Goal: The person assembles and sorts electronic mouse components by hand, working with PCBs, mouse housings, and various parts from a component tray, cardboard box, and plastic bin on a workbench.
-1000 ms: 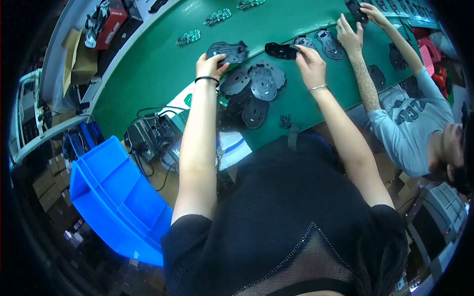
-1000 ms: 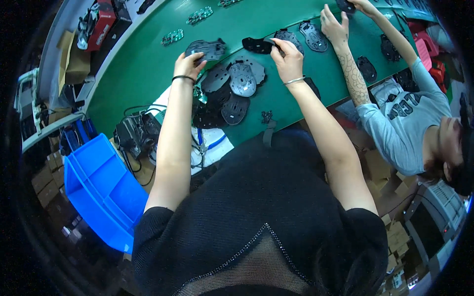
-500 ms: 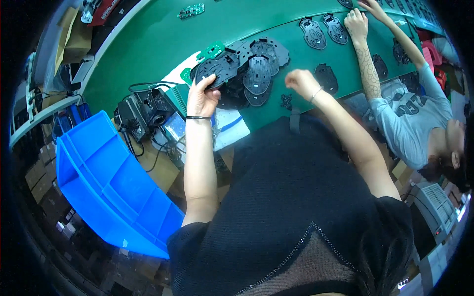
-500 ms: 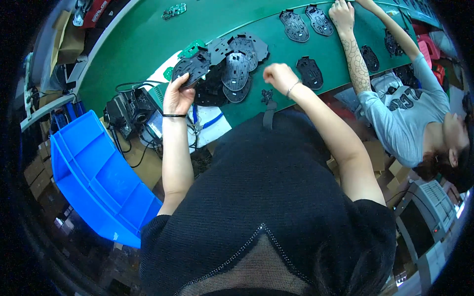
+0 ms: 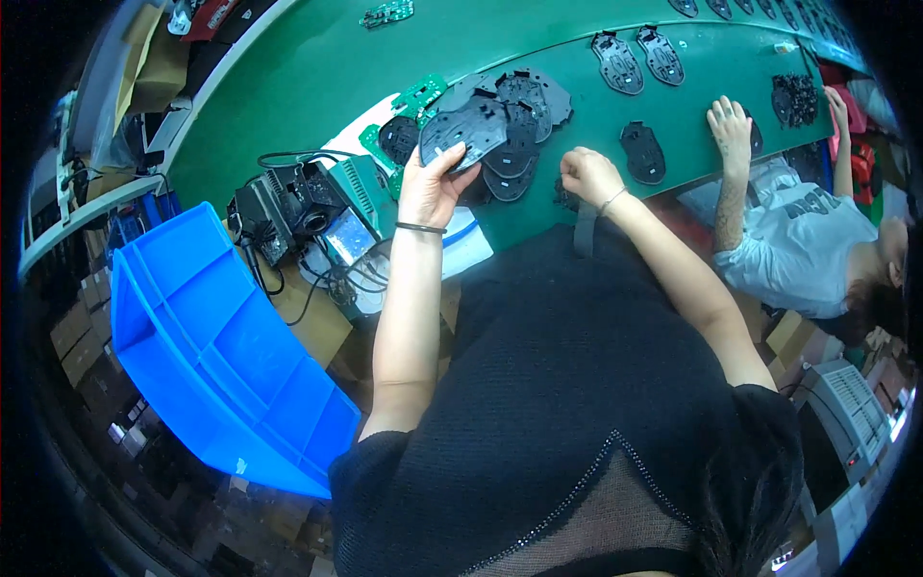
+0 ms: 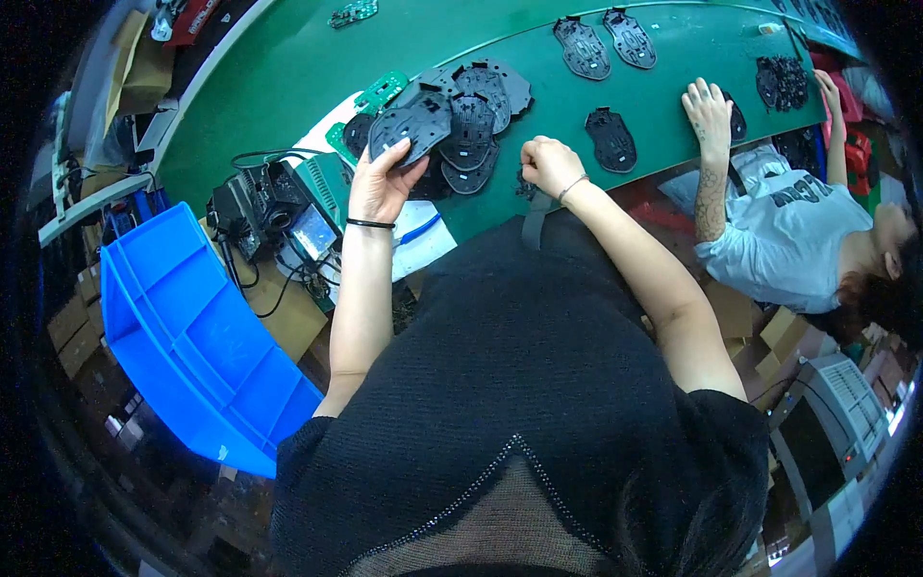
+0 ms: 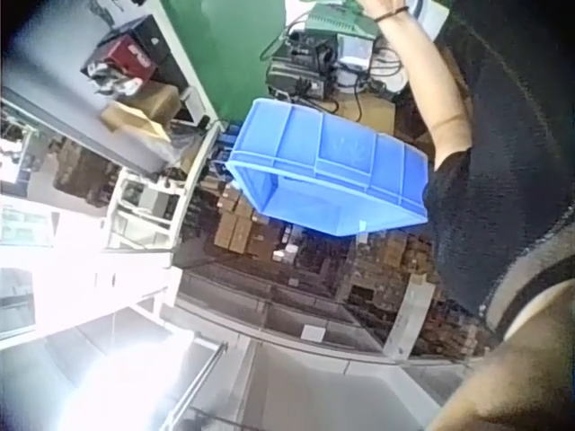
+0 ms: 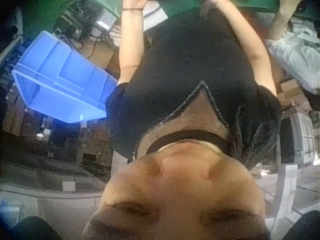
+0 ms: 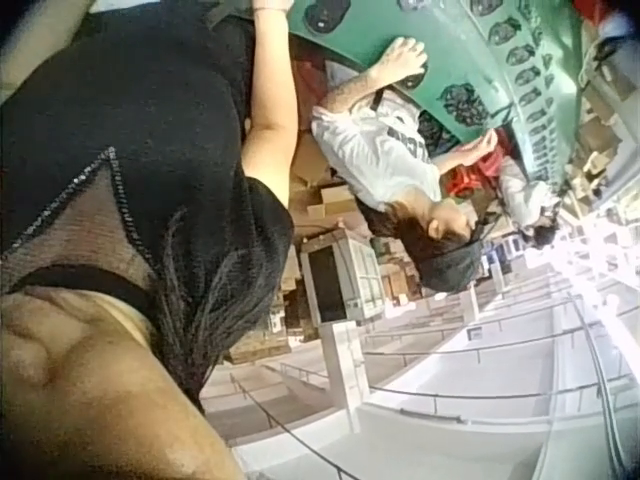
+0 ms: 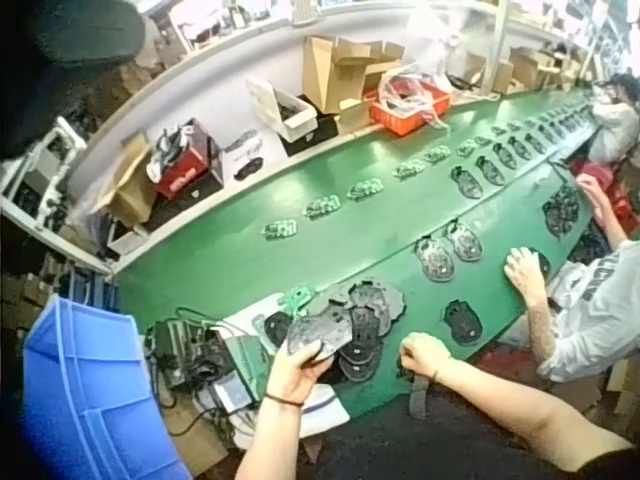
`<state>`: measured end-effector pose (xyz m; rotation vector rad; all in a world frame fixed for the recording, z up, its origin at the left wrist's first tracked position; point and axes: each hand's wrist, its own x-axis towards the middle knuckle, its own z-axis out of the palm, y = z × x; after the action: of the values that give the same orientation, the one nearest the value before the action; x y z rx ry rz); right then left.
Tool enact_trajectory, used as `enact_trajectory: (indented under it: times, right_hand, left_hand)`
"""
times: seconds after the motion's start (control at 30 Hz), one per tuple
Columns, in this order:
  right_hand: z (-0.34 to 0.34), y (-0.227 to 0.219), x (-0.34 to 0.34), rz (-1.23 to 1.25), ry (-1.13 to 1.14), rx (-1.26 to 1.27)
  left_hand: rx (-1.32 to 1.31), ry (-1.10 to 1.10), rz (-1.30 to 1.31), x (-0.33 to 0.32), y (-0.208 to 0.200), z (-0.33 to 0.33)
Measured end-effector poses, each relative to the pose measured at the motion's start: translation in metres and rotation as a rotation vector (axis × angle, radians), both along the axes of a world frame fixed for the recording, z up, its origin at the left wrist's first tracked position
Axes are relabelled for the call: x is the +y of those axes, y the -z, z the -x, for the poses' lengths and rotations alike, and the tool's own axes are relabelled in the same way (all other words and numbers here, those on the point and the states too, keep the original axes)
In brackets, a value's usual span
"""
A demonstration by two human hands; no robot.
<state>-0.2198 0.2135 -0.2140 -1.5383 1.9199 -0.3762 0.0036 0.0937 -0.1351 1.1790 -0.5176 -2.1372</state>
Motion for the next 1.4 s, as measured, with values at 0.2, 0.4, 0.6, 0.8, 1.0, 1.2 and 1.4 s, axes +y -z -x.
enact_trajectory:
  times: [0.2, 0.4, 0.6, 0.8, 1.0, 1.2, 1.4]
  right_hand:
    - [0.013, -0.052, -0.017, 0.058, 0.351, -0.713]
    - [-0.007, -0.112, -0.039, 0.304, 0.195, -0.755]
    - [-0.022, -0.126, -0.043, 0.322, 0.022, -0.432]
    - [-0.023, -0.124, -0.046, 0.486, -0.151, -0.212]
    - [-0.025, -0.123, -0.048, 0.524, -0.199, -0.186]
    - [-0.026, -0.123, -0.047, 0.592, -0.191, -0.181]
    - [-0.026, -0.121, -0.047, 0.604, -0.199, -0.176]
  left_hand:
    - [0.161, 0.031, -0.042, 0.003, -0.003, 0.006]
    - [0.17, 0.194, -0.005, 0.011, -0.014, 0.023]
    - [0.226, 0.262, 0.081, 0.021, -0.021, 0.034]
    - [0.226, 0.252, 0.138, 0.027, -0.026, 0.038]
    - [0.216, 0.241, 0.152, 0.027, -0.03, 0.035]
    - [0.22, 0.238, 0.158, 0.026, -0.032, 0.036]
    - [0.141, 0.227, 0.21, 0.028, -0.039, 0.039]
